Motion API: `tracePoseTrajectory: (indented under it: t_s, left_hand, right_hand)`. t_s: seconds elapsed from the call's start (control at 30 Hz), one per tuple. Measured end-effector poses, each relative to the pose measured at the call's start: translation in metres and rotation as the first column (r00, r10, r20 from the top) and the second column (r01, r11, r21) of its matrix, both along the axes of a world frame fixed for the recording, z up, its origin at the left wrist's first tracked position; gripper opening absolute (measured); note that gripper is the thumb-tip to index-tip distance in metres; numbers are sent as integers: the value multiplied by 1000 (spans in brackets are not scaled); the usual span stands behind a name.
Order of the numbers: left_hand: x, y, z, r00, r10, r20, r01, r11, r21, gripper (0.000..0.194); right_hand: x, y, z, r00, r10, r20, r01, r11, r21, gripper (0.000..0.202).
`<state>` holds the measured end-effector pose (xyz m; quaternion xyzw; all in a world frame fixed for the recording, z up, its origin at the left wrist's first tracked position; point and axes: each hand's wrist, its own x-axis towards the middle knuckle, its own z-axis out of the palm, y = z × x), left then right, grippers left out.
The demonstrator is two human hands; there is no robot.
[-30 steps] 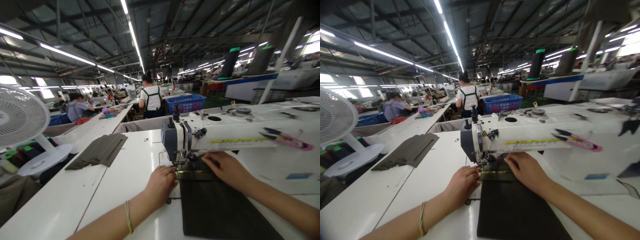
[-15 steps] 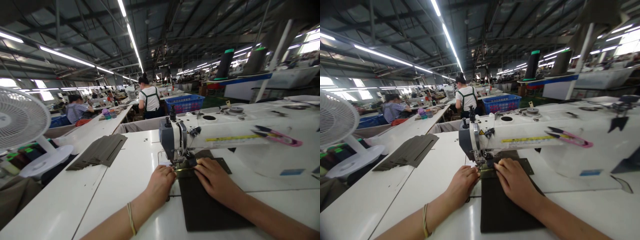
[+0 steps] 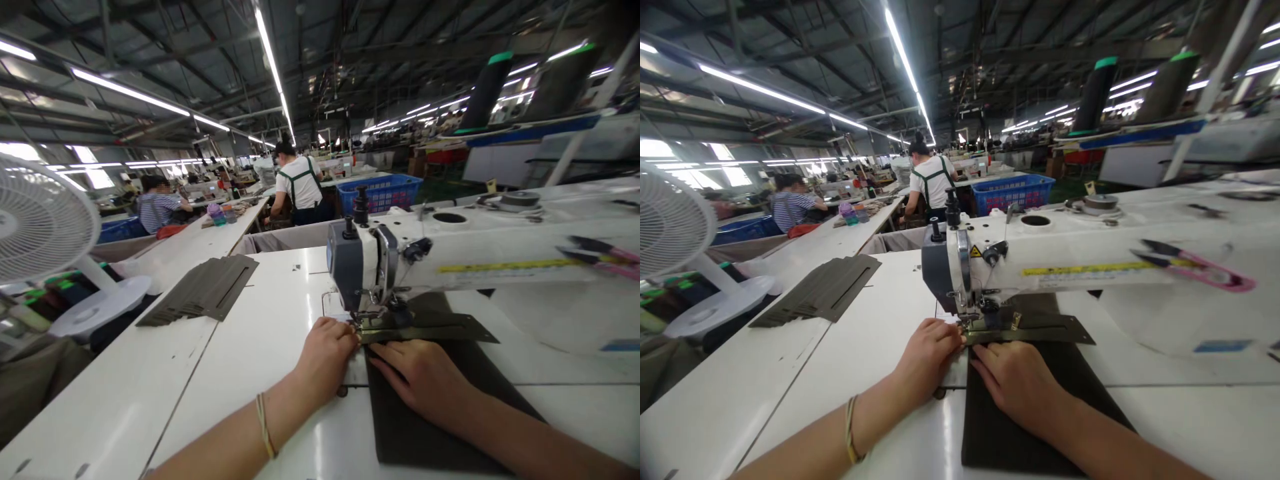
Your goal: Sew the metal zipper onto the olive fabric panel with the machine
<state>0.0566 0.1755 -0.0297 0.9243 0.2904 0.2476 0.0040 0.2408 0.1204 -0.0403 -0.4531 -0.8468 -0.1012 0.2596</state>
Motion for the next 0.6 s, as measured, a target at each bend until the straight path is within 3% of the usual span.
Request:
tracePoseTrajectory:
  t_s: [0.17,0.37,0.6]
  left_hand:
    - [0,-5,2,999,-24,-37,25,999,34,8]
    - [4,-6,4,998,9,-55,-3,994,107,11]
    - [10,-6,7,985,35,-170,0,979,204,11]
  right_hand:
    - [-2,1,2,997,-77,14,72,968,242,27]
    - [0,11,-4,997,-39,-60,43,997,67,33]
    - [7,15,-3,998,28,-60,-27,1000,13,32]
